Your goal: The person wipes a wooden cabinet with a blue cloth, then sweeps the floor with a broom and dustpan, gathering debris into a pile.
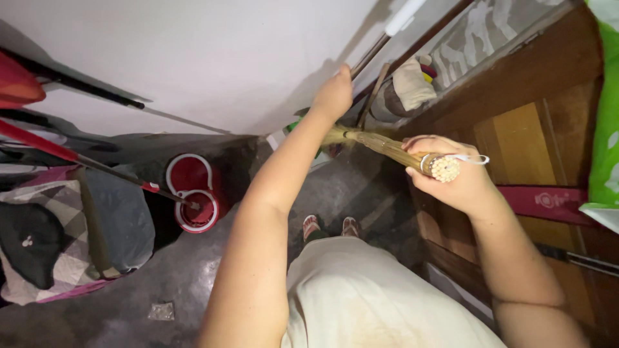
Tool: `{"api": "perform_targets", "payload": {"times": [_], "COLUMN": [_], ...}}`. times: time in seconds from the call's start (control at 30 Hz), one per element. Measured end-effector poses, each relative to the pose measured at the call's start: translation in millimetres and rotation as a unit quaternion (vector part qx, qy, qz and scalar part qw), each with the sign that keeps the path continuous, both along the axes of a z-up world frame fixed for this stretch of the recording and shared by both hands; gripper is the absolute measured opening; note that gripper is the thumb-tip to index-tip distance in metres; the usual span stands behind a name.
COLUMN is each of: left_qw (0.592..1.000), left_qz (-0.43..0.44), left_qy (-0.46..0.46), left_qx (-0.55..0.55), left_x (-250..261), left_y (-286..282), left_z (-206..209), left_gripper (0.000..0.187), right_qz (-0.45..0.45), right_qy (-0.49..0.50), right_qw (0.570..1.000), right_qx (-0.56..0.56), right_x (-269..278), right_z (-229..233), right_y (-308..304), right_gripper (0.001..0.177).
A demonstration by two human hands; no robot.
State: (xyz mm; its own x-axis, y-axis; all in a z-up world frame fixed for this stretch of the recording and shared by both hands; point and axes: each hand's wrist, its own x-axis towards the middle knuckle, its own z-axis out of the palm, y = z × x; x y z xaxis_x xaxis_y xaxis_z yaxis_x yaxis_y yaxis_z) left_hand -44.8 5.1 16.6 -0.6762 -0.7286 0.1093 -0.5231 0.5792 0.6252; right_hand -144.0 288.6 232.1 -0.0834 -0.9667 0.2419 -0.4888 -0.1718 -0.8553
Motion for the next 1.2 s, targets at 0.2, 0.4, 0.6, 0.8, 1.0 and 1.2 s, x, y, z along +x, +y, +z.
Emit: {"api": "perform_targets", "payload": {"times": [0.2,0.4,0.6,0.8,1.0,1.2], "left_qw": [0.992,0.986,0.987,0.987,0.987,0.984], "left_qz": [0.056,0.079,0.094,0.102,0.116,0.109], "left_qy": [-0.03,-0.018,-0.037,-0.033,-0.003,0.033], "left_qx": [0.111,0.146,0.123,0.12,0.111,0.139], "left_x": [43,76,111,148,176,181], "left_y": [8,2,3,7,9,18], "left_z": [-19,-32,-39,-53,-80,-90], "left_gripper": [0.03,0.027,0.032,0.034,0.029,0.03], "right_qz": [-0.04,-0.109,-0.174,-0.105,-0.076,-0.097], "right_qy": [-0.098,-0.15,-0.157,-0.109,-0.1,0.012], "right_qw": [0.994,0.978,0.964,0.981,0.972,0.95], "right_qx": [-0.026,-0.095,-0.128,-0.123,-0.198,-0.296], "right_x": [8,0,-3,8,-5,-11], "right_z": [7,32,50,57,77,80], "right_y": [5,25,27,-1,-42,-69], "right_gripper": [0.031,0.033,0.029,0.029,0.027,0.03]}}
